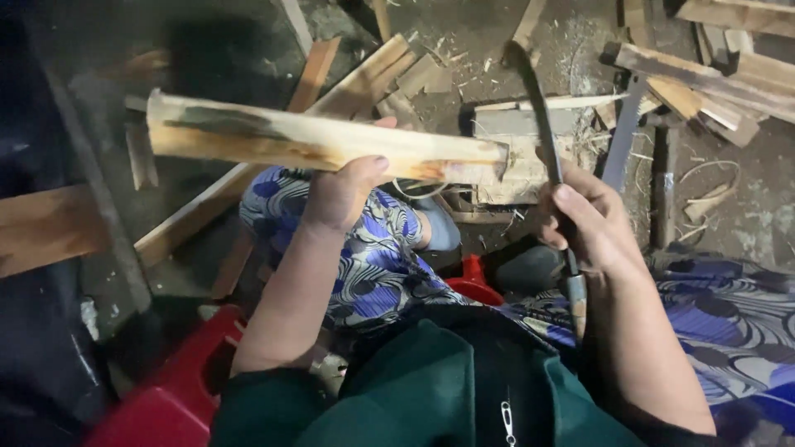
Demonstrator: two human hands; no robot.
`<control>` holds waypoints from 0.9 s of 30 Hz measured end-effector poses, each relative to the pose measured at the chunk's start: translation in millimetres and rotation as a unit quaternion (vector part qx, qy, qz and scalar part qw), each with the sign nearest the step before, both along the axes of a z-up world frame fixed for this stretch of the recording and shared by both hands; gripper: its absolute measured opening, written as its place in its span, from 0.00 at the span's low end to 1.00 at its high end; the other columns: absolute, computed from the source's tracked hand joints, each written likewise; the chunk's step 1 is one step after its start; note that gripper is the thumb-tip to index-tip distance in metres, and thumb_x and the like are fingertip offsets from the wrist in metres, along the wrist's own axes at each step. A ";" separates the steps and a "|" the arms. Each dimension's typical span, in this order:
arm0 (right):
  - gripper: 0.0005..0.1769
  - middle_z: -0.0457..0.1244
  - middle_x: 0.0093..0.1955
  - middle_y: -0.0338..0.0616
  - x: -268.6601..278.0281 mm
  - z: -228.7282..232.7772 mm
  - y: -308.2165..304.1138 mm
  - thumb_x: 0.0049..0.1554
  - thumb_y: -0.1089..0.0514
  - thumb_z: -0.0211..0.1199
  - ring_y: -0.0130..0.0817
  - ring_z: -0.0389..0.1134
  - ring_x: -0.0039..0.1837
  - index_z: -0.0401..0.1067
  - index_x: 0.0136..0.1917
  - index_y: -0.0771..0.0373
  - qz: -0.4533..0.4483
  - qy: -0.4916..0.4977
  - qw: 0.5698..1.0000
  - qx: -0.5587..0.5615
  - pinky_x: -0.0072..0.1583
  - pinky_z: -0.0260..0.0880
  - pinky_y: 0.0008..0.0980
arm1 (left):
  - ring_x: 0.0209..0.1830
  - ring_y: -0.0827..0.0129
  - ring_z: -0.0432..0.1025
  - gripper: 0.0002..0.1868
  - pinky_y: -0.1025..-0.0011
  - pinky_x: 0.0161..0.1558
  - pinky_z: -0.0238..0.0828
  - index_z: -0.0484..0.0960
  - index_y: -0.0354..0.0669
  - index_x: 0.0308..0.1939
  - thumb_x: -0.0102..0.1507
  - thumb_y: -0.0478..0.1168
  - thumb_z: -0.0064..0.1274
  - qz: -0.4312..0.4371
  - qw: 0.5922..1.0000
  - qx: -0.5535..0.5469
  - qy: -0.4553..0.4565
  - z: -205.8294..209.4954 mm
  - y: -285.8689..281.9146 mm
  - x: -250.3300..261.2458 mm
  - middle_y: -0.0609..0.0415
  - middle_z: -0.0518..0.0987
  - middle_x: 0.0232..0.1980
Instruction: Shaping a piece of wood by shaving it with a curved blade in a workshop environment.
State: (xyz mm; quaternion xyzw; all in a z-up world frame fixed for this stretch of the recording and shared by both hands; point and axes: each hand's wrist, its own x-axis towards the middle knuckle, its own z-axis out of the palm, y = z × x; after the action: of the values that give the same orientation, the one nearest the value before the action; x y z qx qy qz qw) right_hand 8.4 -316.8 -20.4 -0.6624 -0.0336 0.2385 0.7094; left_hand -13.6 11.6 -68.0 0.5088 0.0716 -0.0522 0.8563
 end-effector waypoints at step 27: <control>0.28 0.62 0.33 0.54 9.0 -66.3 -1.0 0.63 0.62 0.61 0.39 0.66 0.27 0.62 0.75 0.67 -0.016 -0.042 0.999 -0.015 0.35 0.69 0.31 | 0.65 0.41 0.70 0.31 0.46 0.60 0.71 0.68 0.28 0.70 0.65 0.36 0.60 0.008 0.990 0.114 -0.081 -15.4 -33.7 -2.6 0.27 0.72 0.66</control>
State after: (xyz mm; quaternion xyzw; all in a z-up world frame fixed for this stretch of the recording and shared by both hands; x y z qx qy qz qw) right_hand 17.4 -317.7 -86.8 -0.6828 -0.0496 0.1994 0.7011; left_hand -16.2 -22.1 -83.4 0.6047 0.0118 0.0040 0.7963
